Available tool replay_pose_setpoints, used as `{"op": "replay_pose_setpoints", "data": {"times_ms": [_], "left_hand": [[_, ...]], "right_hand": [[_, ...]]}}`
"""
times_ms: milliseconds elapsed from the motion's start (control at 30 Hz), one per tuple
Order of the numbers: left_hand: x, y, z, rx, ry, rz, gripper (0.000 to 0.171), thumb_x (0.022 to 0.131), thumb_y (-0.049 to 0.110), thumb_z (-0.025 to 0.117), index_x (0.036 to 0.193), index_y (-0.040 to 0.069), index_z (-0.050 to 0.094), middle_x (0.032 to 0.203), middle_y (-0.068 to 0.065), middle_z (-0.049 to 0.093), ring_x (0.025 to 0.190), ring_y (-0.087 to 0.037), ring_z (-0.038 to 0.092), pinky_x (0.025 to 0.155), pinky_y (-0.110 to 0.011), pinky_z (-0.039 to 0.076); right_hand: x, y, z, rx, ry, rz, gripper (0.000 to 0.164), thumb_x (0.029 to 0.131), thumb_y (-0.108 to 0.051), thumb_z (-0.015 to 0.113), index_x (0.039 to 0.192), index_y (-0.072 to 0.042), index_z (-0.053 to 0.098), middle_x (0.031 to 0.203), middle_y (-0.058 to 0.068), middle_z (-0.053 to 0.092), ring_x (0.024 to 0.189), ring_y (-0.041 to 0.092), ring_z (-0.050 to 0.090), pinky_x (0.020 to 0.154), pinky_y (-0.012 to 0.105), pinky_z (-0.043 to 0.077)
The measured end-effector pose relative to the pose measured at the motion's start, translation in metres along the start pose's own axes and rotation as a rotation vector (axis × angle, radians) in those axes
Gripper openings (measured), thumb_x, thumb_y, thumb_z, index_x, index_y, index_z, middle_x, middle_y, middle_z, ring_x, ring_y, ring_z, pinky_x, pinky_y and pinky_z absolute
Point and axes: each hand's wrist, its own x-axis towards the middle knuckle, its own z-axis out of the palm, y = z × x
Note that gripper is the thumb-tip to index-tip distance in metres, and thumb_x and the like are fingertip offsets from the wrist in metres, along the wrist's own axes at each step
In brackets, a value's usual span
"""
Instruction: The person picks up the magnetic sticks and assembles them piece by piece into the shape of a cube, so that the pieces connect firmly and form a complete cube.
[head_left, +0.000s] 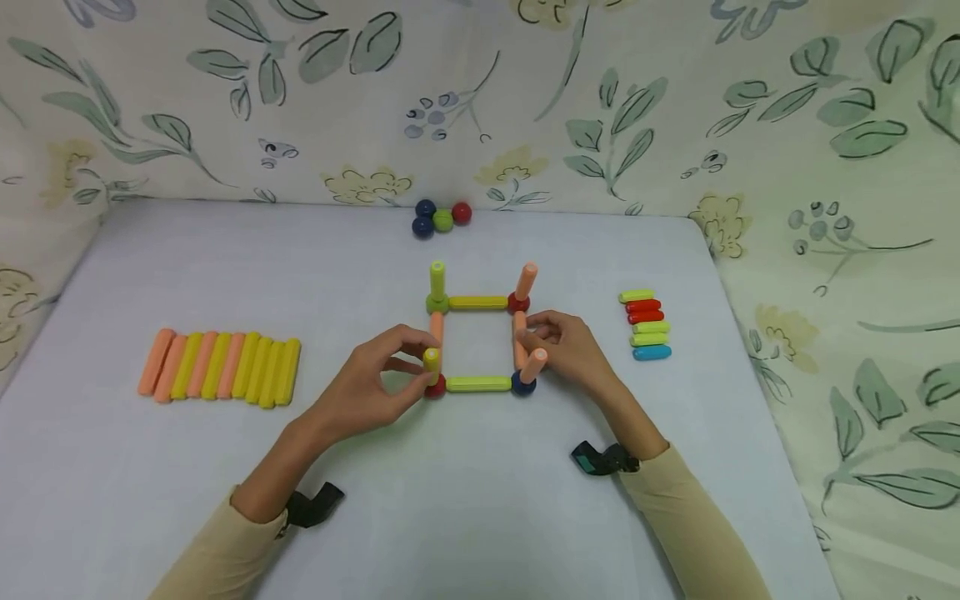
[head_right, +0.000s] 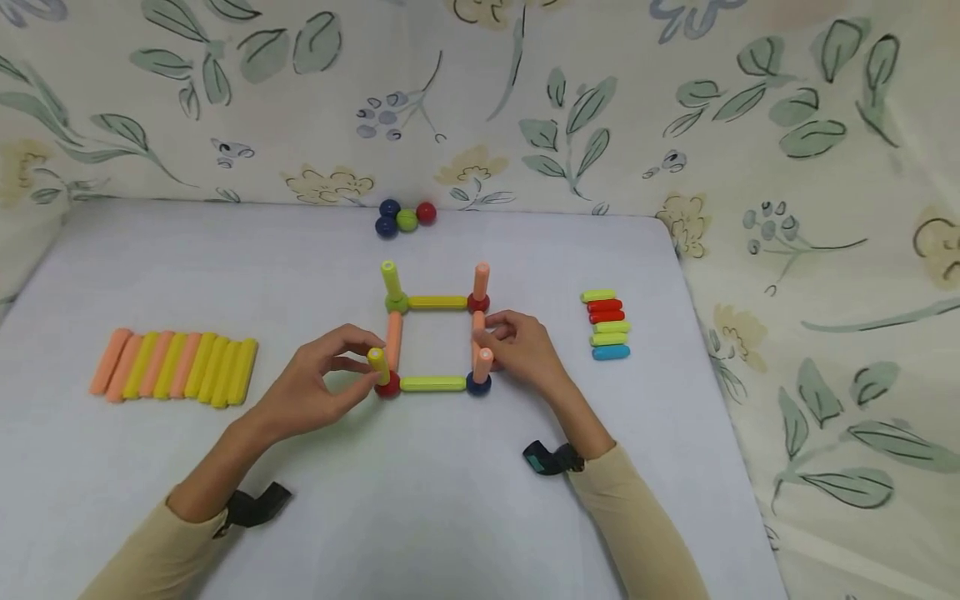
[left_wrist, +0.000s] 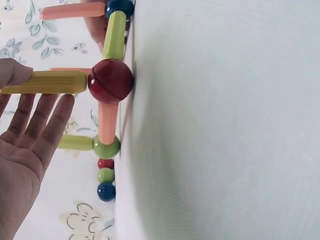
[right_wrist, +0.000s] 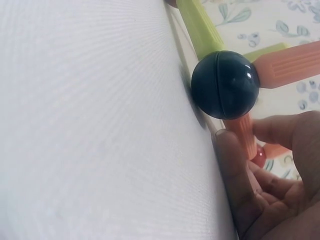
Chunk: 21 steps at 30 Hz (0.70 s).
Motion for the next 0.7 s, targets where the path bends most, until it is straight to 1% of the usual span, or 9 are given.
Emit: {"op": "replay_pose_setpoints", "data": {"times_ms": [133,400,533,700], "left_hand": [[-0.0014,-0.0020,0.0020,-0.025,-0.014,0.005,0.038,0.092,-0.009,0.073,0.126,0.005,0.063,0.115,-0.001,0.068,0.103,-0.014,0.070,0.087,-0.035,0.064],[-0.0012,-0.0034,0.0034,-0.031,-0.009,0.011,0.037,0.091,-0.006,0.076,0.123,0.010,0.064,0.114,0.000,0.067,0.103,-0.015,0.070,0.086,-0.034,0.064],[-0.0020,-0.0043,0.0037,-0.033,-0.013,-0.001,0.036,0.092,-0.005,0.076,0.121,0.011,0.064,0.112,0.000,0.067,0.102,-0.015,0.071,0.086,-0.034,0.064],[-0.0031,-0.0073,0.0042,-0.015,-0.021,-0.019,0.035,0.093,-0.002,0.076,0.123,0.012,0.065,0.112,0.001,0.068,0.102,-0.014,0.070,0.087,-0.035,0.064]], "right_hand": [[0.0001,-0.0017,0.0007,-0.005,0.003,0.010,0.043,0.101,-0.038,0.070,0.128,-0.005,0.070,0.097,0.010,0.075,0.086,0.023,0.066,0.072,0.032,0.053],[-0.0004,-0.0003,0.0001,-0.005,0.005,0.006,0.043,0.101,-0.038,0.070,0.128,-0.004,0.070,0.096,0.010,0.074,0.084,0.022,0.066,0.070,0.030,0.052],[0.0004,-0.0004,0.0008,-0.006,0.008,-0.003,0.042,0.101,-0.037,0.071,0.127,-0.004,0.070,0.095,0.009,0.074,0.084,0.022,0.066,0.069,0.030,0.052],[0.0012,-0.0001,0.0014,-0.004,0.010,-0.011,0.041,0.101,-0.035,0.071,0.126,-0.003,0.071,0.094,0.009,0.074,0.082,0.021,0.066,0.068,0.029,0.052]]}}
